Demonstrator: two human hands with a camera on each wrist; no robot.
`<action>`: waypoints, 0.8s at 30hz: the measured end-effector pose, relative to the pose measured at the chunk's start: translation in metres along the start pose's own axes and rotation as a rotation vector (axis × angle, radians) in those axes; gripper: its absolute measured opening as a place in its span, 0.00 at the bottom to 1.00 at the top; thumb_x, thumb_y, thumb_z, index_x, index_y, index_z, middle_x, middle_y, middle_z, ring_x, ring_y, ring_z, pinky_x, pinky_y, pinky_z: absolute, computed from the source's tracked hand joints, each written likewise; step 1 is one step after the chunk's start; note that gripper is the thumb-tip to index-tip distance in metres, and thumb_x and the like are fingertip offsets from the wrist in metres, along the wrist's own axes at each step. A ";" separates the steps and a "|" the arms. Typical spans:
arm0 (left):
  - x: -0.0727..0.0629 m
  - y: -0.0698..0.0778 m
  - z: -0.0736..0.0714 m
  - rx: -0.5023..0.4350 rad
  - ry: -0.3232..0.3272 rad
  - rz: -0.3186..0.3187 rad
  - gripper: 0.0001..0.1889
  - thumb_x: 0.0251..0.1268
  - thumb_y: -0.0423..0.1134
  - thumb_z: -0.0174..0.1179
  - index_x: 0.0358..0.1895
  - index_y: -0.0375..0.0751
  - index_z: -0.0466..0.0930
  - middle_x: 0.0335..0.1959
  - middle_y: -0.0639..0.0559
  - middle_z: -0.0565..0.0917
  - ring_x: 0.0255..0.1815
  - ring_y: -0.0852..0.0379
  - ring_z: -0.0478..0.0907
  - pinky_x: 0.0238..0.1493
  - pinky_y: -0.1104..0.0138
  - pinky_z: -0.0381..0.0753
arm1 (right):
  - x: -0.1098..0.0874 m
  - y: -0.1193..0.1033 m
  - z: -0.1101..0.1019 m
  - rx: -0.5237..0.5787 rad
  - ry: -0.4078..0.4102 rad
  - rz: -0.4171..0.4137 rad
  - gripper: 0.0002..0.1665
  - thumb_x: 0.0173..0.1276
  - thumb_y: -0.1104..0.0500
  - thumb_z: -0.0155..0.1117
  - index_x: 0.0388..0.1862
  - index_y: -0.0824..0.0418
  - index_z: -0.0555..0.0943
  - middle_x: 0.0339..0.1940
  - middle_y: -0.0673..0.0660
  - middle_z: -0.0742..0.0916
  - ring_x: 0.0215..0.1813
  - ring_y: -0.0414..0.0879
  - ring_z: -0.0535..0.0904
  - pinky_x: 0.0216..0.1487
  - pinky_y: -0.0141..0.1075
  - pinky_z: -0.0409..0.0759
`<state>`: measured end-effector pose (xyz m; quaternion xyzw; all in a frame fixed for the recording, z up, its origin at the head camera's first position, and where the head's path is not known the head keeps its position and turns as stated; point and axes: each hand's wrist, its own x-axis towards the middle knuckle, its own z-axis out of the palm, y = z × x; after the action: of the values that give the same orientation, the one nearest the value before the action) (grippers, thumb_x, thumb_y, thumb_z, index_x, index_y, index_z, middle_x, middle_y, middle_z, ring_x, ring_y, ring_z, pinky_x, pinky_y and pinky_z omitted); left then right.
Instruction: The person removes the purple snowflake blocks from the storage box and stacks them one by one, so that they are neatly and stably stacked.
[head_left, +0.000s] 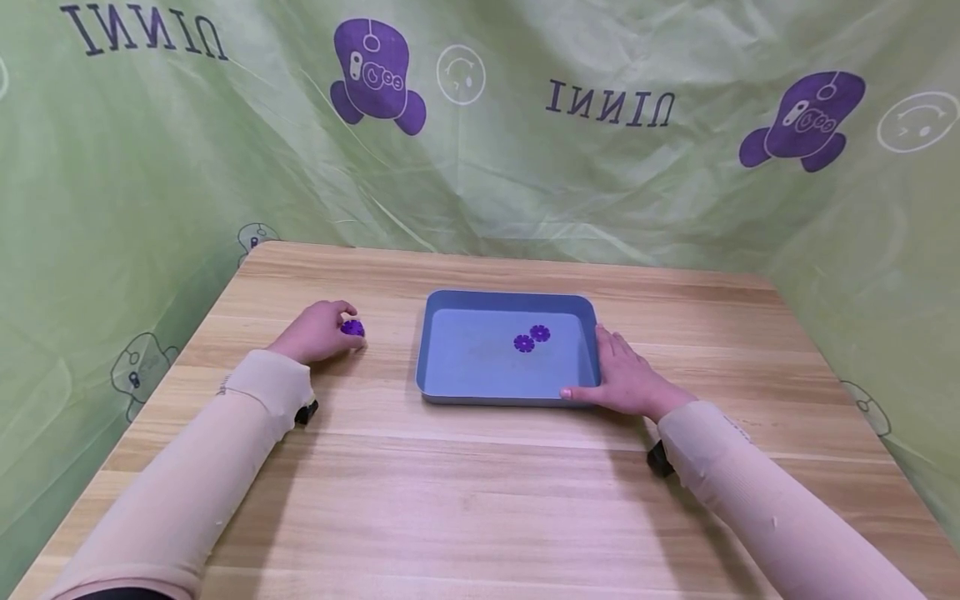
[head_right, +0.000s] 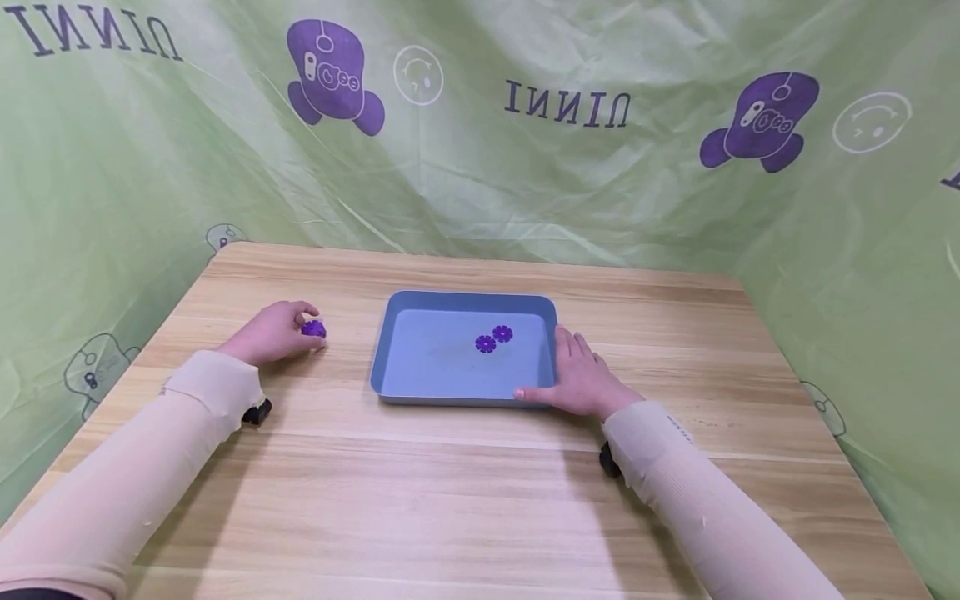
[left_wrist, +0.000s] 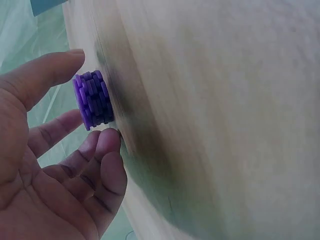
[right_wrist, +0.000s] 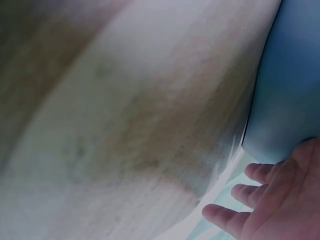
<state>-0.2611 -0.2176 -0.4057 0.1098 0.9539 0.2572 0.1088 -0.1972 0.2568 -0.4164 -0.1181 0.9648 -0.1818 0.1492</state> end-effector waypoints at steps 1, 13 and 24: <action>0.000 0.001 0.000 0.012 -0.002 0.003 0.32 0.66 0.42 0.70 0.64 0.22 0.71 0.50 0.27 0.81 0.51 0.36 0.79 0.59 0.43 0.77 | 0.000 0.000 0.000 -0.001 0.001 0.000 0.80 0.61 0.25 0.67 0.80 0.77 0.35 0.81 0.79 0.47 0.81 0.75 0.41 0.75 0.71 0.46; 0.000 0.007 0.003 0.078 0.011 0.011 0.22 0.69 0.39 0.66 0.55 0.22 0.77 0.47 0.29 0.82 0.50 0.36 0.79 0.59 0.44 0.77 | 0.000 0.001 0.000 -0.004 0.006 -0.001 0.80 0.61 0.25 0.67 0.80 0.77 0.35 0.81 0.79 0.48 0.80 0.75 0.41 0.75 0.71 0.47; 0.002 0.005 0.004 0.102 0.022 -0.013 0.21 0.68 0.39 0.65 0.54 0.22 0.77 0.49 0.28 0.82 0.50 0.36 0.79 0.59 0.44 0.77 | -0.001 -0.001 -0.001 0.008 0.014 -0.010 0.80 0.60 0.25 0.68 0.80 0.77 0.36 0.81 0.79 0.48 0.80 0.76 0.42 0.74 0.72 0.48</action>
<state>-0.2609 -0.2106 -0.4067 0.1064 0.9676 0.2085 0.0942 -0.1963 0.2570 -0.4150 -0.1210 0.9644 -0.1874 0.1419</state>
